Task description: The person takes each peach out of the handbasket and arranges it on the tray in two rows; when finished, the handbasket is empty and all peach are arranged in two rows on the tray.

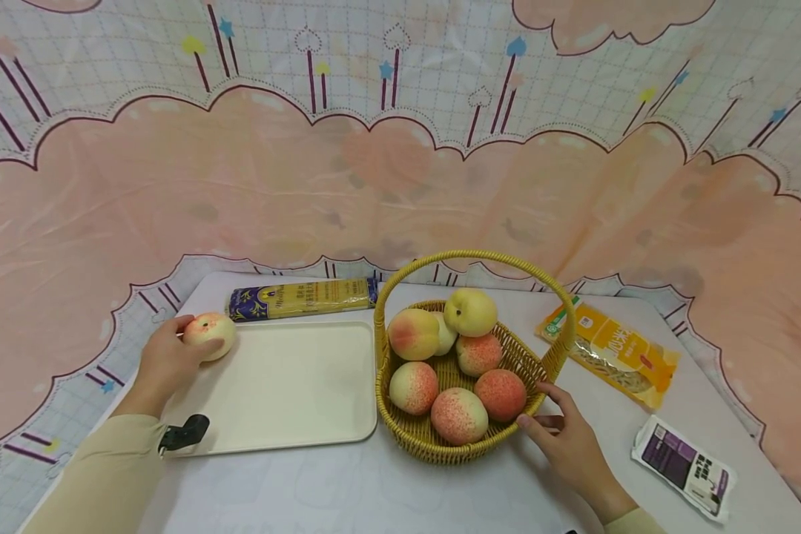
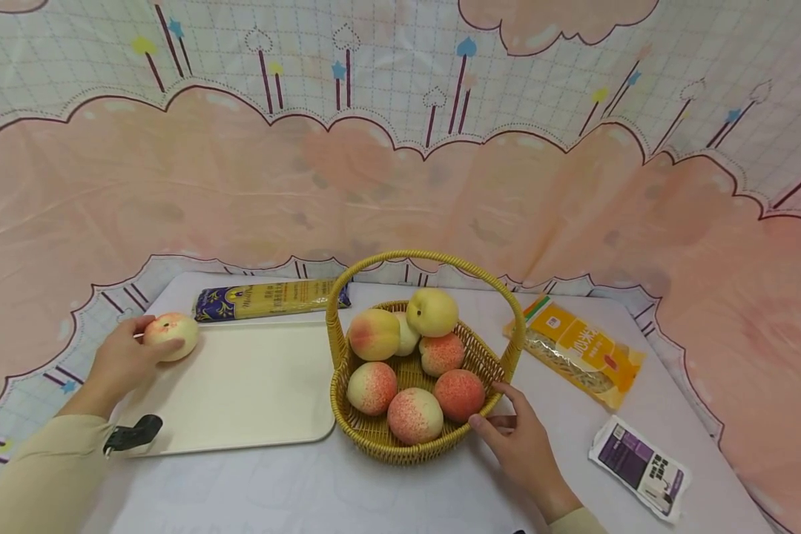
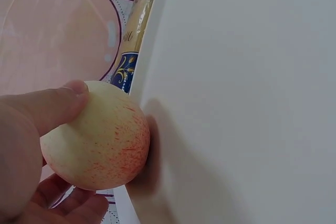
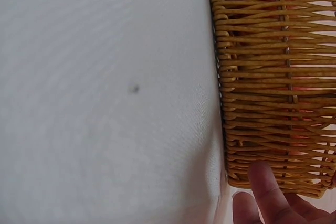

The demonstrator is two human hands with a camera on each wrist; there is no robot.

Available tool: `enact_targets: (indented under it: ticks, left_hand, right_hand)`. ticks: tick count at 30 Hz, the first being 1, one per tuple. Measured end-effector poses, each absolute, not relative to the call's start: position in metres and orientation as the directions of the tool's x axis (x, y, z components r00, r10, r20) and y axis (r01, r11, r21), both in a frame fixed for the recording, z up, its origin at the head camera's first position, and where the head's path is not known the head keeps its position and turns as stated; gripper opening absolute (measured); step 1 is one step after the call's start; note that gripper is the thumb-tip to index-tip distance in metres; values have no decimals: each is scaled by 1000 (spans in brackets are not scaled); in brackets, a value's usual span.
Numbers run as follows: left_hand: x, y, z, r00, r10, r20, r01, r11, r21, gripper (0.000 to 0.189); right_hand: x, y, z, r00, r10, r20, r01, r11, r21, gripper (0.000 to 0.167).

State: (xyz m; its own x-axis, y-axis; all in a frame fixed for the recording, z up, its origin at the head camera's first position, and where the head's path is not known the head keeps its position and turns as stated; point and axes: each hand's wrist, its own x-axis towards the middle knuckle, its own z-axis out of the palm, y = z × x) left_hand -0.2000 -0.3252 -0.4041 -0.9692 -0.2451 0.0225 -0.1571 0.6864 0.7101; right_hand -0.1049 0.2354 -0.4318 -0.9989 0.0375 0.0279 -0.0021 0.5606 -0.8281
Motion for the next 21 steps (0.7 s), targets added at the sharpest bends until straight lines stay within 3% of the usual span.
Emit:
enact_targets:
  ticks: [21]
  left_hand:
    - [-203, -319, -406, -983, -177, -40, -149, 664, 732, 83]
  right_hand:
    - [-105, 235, -432, -999, 37, 27, -2, 562, -827, 62]
